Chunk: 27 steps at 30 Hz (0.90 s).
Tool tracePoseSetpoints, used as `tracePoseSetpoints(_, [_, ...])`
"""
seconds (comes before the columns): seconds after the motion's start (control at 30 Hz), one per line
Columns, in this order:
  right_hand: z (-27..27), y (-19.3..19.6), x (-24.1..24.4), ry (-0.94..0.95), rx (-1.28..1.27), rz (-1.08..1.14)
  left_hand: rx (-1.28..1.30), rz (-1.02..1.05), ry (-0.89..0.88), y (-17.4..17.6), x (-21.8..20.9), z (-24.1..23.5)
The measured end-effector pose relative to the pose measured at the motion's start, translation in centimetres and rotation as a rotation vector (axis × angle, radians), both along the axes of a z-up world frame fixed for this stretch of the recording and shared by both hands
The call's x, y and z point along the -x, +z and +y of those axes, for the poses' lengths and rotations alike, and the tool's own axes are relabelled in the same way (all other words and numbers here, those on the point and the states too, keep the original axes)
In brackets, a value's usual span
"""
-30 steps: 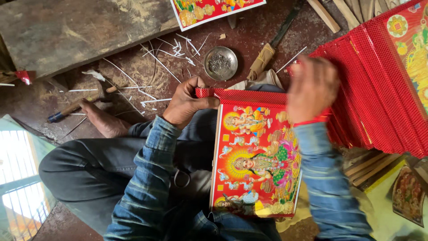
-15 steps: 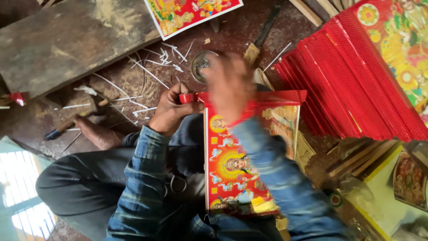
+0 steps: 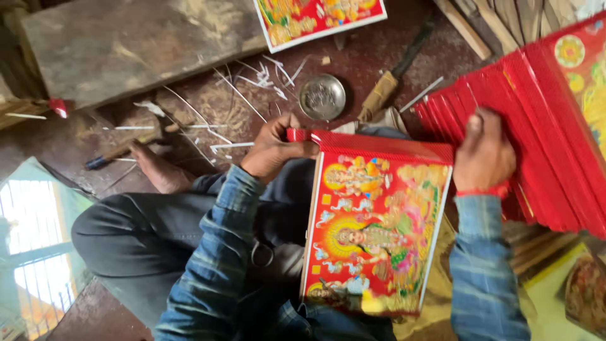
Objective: The person sits on the floor and frames printed pictures of Hindu deities by attaching red mesh borders. Using shears, the person cuts strips of red mesh, folds them over the edges of the picture, and secures them with staples from a handheld stapler. The person repeats this process for multiple pictures, handling each one individually.
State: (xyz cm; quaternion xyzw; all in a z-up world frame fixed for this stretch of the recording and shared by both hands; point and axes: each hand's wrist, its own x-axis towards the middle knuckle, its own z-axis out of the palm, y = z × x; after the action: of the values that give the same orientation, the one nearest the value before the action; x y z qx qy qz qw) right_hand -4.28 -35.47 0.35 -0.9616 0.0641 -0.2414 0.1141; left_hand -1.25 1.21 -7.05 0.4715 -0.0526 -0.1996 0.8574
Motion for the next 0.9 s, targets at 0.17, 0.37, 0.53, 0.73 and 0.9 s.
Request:
tracePoseSetpoints(0.17, [2.6, 2.9, 0.3, 0.217, -0.412, -0.187, 0.094, 0.058, -0.014, 0.3, 0.1, 0.5])
tracePoseSetpoints(0.37, [11.8, 5.7, -5.3, 0.786, -0.641, 0.681, -0.006, 0.053, -0.029, 1.1, -0.3, 0.4])
tracePoseSetpoints(0.53, [14.7, 4.4, -8.4, 0.946, -0.514, 1.169, -0.078, -0.012, -0.014, 0.9, -0.2, 0.8])
tracePoseSetpoints(0.73, [15.0, 3.3, -9.0, 0.822, -0.595, 1.233, -0.408, -0.384, 0.044, 1.4, -1.3, 1.0])
tracePoseSetpoints(0.9, [13.9, 4.5, -9.0, 0.841, -0.8, 1.351, -0.924, -0.665, 0.202, 3.1, -2.8, 3.3])
